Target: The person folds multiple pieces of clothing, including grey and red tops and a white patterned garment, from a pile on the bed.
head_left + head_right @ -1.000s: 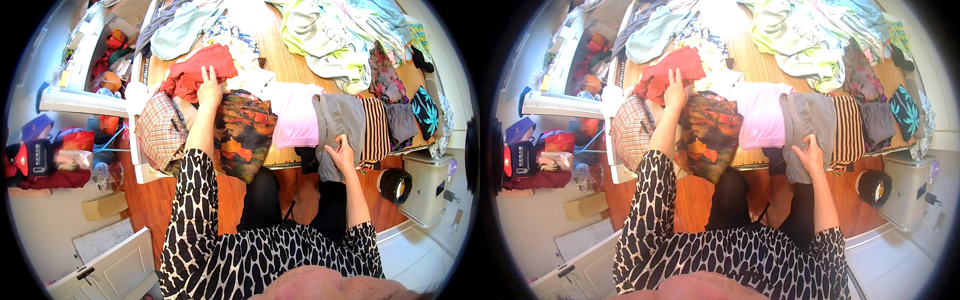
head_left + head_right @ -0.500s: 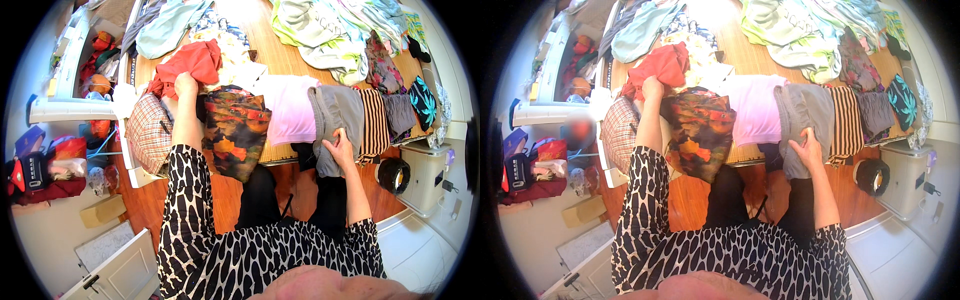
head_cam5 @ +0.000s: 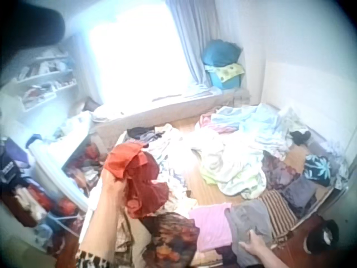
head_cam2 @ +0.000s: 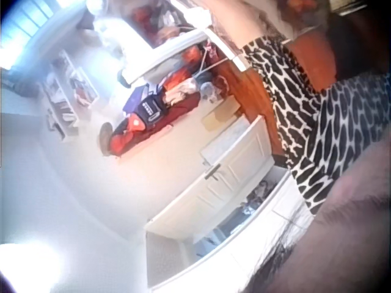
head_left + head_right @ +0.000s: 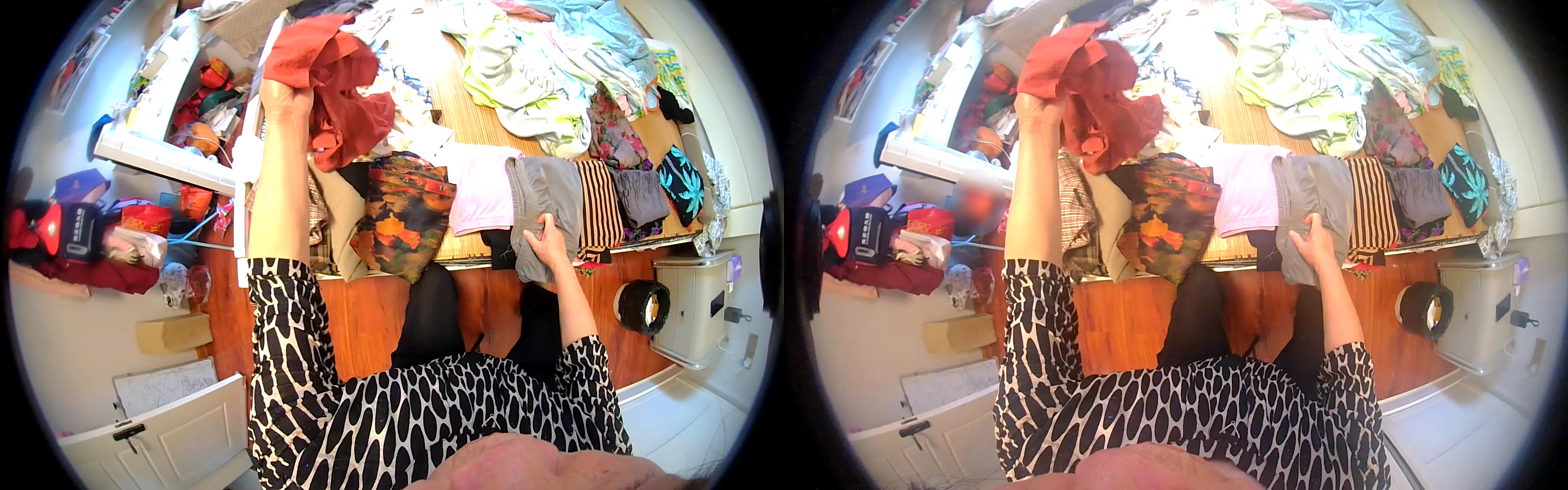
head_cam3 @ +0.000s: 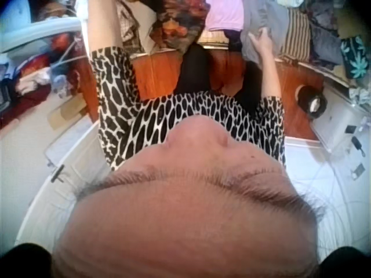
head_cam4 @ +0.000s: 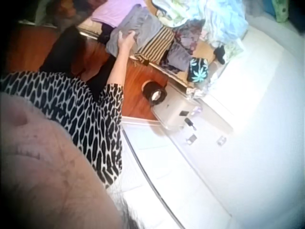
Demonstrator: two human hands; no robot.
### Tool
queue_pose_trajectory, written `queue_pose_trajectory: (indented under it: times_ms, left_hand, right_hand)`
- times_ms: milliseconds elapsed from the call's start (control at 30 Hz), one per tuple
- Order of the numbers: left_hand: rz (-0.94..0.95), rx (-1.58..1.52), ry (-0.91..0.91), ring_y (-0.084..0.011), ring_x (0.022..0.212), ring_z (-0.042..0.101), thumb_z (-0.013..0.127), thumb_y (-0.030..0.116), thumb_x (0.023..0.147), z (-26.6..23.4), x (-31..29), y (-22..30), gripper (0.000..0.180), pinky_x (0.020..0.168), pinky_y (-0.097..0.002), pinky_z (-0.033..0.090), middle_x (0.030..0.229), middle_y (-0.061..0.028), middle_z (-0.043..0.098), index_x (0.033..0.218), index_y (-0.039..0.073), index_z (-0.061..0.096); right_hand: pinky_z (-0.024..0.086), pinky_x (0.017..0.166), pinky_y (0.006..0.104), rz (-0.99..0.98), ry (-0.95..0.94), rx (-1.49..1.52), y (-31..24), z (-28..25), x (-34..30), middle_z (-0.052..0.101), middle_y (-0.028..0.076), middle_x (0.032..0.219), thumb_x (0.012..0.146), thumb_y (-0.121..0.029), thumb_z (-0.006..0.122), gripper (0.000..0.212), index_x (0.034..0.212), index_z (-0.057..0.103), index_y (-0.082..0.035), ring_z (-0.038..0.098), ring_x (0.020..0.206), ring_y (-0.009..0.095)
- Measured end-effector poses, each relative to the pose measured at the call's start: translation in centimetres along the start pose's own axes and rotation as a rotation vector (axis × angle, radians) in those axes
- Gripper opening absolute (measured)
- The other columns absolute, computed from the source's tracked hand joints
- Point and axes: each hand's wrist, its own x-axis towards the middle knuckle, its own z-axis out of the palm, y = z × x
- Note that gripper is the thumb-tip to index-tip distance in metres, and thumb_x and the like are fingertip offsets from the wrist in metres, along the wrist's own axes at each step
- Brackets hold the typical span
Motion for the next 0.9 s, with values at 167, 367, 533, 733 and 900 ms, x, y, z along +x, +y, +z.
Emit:
queue_pose_trajectory:
  times_ms: [167, 367, 533, 733, 900]
  left_hand:
    - [0.222, 0.500, -0.442, -0.0256, 0.108, 0.058, 0.054, 0.018, 0.091, 9.8, -6.6, 5.8, 0.033, 0.092, -0.0380, 0.047, 0.120, -0.0116, 0.060, 0.118, -0.001, 0.056]
    - [1.056, 1.171, -0.629, -0.0252, 0.122, 0.049, 0.064, 0.014, 0.084, 18.6, -17.1, 7.1, 0.026, 0.103, -0.0368, 0.037, 0.124, -0.0137, 0.057, 0.106, 0.000, 0.061]
    - [0.540, 0.845, -0.861, -0.0277, 0.127, 0.044, 0.064, 0.009, 0.080, 17.7, -27.1, 7.7, 0.025, 0.105, -0.0374, 0.036, 0.128, -0.0147, 0.055, 0.104, 0.001, 0.061]
    - [-0.241, 0.474, -1.124, -0.0307, 0.132, 0.039, 0.065, 0.002, 0.076, 13.9, -34.2, 2.4, 0.026, 0.107, -0.0382, 0.034, 0.133, -0.0159, 0.052, 0.102, 0.002, 0.061]
    - [-0.233, 1.293, -1.437, -0.0352, 0.137, 0.032, 0.062, 0.001, 0.074, 11.9, -38.5, 1.8, 0.035, 0.110, -0.0412, 0.031, 0.142, -0.0176, 0.043, 0.109, 0.004, 0.059]
  right_hand:
    - [0.048, 0.076, 0.0374, -0.190, 0.022, -0.053, 1.1, 0.6, -4.0, 0.058, 0.015, 0.098, 0.076, -0.029, 0.073, 0.073, 0.136, 0.036, -0.009, 0.060, 0.086, 0.028]
    - [0.050, 0.086, 0.0336, 0.013, 0.022, 0.763, 0.0, -2.1, -7.6, 0.056, 0.021, 0.118, 0.091, -0.034, 0.060, 0.058, 0.136, 0.041, -0.002, 0.060, 0.099, 0.024]
    - [0.047, 0.095, 0.0374, 0.089, -0.318, 1.564, -8.4, -6.5, -11.4, 0.054, 0.017, 0.128, 0.095, -0.040, 0.051, 0.054, 0.132, 0.045, 0.000, 0.056, 0.112, 0.025]
    - [0.042, 0.102, 0.0383, -0.057, -0.309, 1.881, -8.7, -8.7, -12.9, 0.054, 0.010, 0.129, 0.095, -0.028, 0.053, 0.045, 0.132, 0.045, -0.002, 0.052, 0.118, 0.022]
    - [0.043, 0.100, 0.0375, -0.081, -0.297, 1.813, -10.9, -10.2, -13.4, 0.057, 0.005, 0.123, 0.090, -0.010, 0.059, 0.035, 0.125, 0.052, -0.007, 0.052, 0.116, 0.020]
